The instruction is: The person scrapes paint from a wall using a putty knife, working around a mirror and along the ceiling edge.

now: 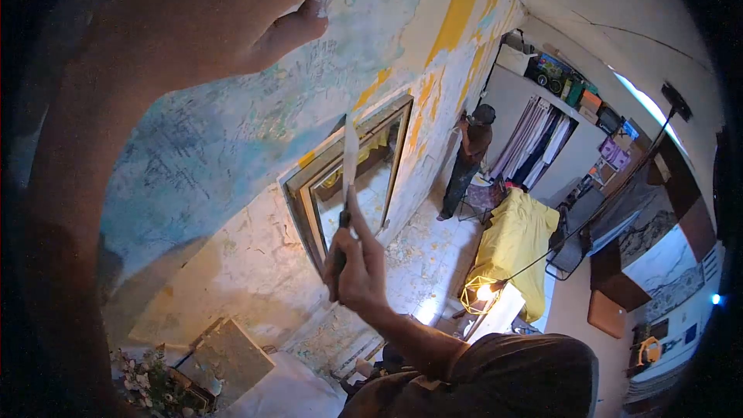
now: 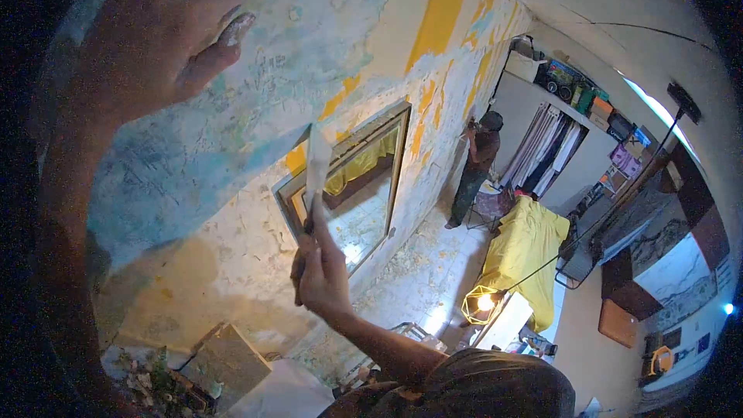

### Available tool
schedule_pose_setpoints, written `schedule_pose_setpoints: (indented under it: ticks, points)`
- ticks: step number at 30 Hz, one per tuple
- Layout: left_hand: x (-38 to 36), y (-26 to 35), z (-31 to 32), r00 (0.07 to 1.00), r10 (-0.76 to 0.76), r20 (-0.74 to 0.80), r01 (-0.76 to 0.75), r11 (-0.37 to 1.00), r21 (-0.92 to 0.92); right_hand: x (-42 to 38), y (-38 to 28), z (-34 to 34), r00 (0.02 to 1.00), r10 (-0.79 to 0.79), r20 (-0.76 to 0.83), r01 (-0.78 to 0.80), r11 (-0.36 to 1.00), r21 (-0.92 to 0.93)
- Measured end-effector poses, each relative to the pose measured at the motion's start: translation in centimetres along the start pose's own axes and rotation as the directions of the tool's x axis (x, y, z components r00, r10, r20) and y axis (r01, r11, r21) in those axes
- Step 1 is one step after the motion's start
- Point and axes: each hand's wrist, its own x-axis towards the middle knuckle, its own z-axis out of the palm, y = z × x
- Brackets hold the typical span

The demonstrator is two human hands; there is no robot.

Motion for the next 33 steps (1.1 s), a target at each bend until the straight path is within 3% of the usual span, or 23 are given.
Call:
schedule_pose_setpoints:
  ticks: [2,3,6,8,11,14,18,20,22,23,27,28,32,33]
  points:
    - [-0.1,1.4,0.2,0.990,-0.138,0.003,0.134,0.964,0.229,1.8,-0.1,-0.8,0.995,-0.041,-0.089,0.034,0.997,-0.071]
    - [-0.1,2.1,-0.4,0.990,-0.141,0.004,0.137,0.965,0.225,2.8,-0.2,-1.0,0.994,-0.017,-0.104,0.023,0.998,0.061]
    - [-0.2,2.4,-0.8,0.989,-0.145,-0.002,0.138,0.939,0.315,0.3,-1.1,0.2,0.999,0.024,-0.022,-0.026,0.997,-0.066]
    - [-1.3,0.3,1.7,0.983,-0.106,-0.151,0.107,0.994,-0.005,-0.8,-0.1,0.1,0.999,-0.020,0.037,0.021,1.000,-0.020]
    - [-1.6,0.1,2.4,0.973,-0.074,-0.218,0.085,0.996,0.038,0.1,-0.4,-0.4,1.000,-0.015,0.006,0.015,1.000,-0.014]
    - [-1.3,0.5,1.9,0.976,-0.121,-0.180,0.125,0.992,0.012,1.4,-0.7,-0.4,0.999,-0.033,-0.024,0.034,0.997,0.071]
    - [-1.4,0.2,2.3,0.978,-0.111,-0.177,0.112,0.994,-0.001,-0.7,0.4,-0.4,0.999,-0.014,0.048,0.016,0.999,-0.033]
    - [-1.4,0.2,2.7,0.969,-0.115,-0.218,0.116,0.993,-0.006,1.0,0.3,-1.1,1.000,-0.017,0.002,0.017,0.997,-0.072]
    - [-1.4,0.4,2.3,0.974,-0.112,-0.195,0.116,0.993,0.010,2.8,-0.6,-1.6,0.998,-0.006,-0.061,0.011,0.996,0.088]
    - [-1.3,0.5,2.1,0.978,-0.112,-0.177,0.119,0.992,0.034,2.8,-1.7,-1.3,0.997,0.031,-0.077,-0.025,0.997,0.080]
    - [-1.6,0.1,2.4,0.975,-0.091,-0.203,0.096,0.995,0.012,1.8,-0.2,-2.0,0.999,-0.040,-0.030,0.040,0.999,-0.019]
    - [-1.5,0.1,2.4,0.974,-0.091,-0.208,0.098,0.995,0.022,2.9,0.5,-2.7,0.991,-0.121,-0.054,0.114,0.988,-0.106]
    - [-1.2,0.2,2.4,0.976,-0.078,-0.205,0.080,0.997,0.005,5.5,-1.1,-2.9,0.986,-0.056,-0.155,0.061,0.998,0.029]
    - [-1.1,0.3,2.3,0.975,-0.071,-0.209,0.074,0.997,0.005,5.5,-0.5,-2.8,0.977,-0.155,-0.145,0.149,0.988,-0.051]
